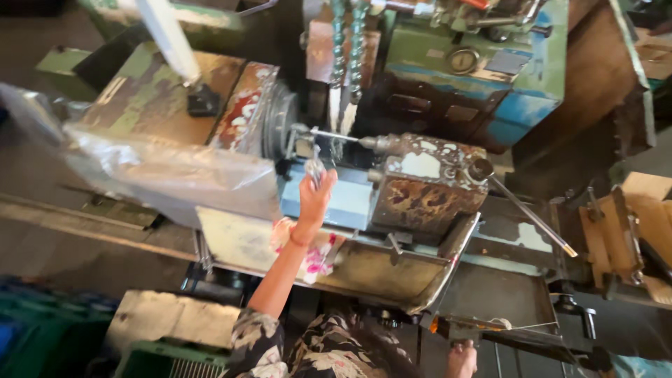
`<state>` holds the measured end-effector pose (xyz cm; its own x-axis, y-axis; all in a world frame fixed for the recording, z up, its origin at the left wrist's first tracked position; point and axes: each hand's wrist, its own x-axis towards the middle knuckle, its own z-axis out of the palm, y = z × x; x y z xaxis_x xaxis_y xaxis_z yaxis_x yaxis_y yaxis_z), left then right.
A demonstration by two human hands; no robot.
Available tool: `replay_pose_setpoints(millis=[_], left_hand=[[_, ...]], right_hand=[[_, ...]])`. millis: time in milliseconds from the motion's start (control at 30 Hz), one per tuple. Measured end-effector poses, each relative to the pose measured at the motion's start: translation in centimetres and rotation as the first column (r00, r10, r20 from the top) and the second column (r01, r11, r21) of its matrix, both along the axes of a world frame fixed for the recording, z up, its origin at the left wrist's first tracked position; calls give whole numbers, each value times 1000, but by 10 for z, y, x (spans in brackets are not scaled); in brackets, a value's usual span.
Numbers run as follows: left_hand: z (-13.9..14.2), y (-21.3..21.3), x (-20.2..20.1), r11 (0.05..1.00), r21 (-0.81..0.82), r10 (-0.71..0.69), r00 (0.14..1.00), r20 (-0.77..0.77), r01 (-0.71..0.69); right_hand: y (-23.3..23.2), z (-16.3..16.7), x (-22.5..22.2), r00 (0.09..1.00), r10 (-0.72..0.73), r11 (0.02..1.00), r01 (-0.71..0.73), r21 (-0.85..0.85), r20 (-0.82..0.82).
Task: The person repeatedly picks small cylindrical metal parts from a green bin, places them into a lathe chuck, and operates the machine to machine the parts. After each cycle, the person removes the part and returns it to the bin, repeating the process.
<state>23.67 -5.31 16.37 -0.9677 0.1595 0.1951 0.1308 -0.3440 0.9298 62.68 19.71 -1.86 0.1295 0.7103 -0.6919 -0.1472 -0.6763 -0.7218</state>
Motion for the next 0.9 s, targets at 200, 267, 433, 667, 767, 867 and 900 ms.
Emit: replay_pose_setpoints(millis=[200,267,433,667,767,867,900], left_hand=[[-56,-110,64,997,-77,-23,998,60,28],[-80,-147,84,986,-163,55,995,80,-41],[-116,-249,155,541,-754,287,925,-250,-372],[-114,-357,256,565,-713,405,892,-200,-416],[-114,-375,277,850,-350,454,885,105,-395],[-107,-388,291,886,-186,459,860,223,-425],[-104,-392,297,878,-185,475,848,236,-441]], right_hand=[[-36,16,14,985,99,995,-99,10,-144],[-44,16,26,965,134,991,-136,8,-227],[-102,-1,22,960,248,957,-221,186,-133],[-292,30,-53,426,887,452,-880,143,-179],[-384,59,-78,-23,997,4,-940,342,-75],[-453,80,-80,-378,920,-245,-765,595,-107],[-473,84,-80,-435,889,-266,-746,611,-144]])
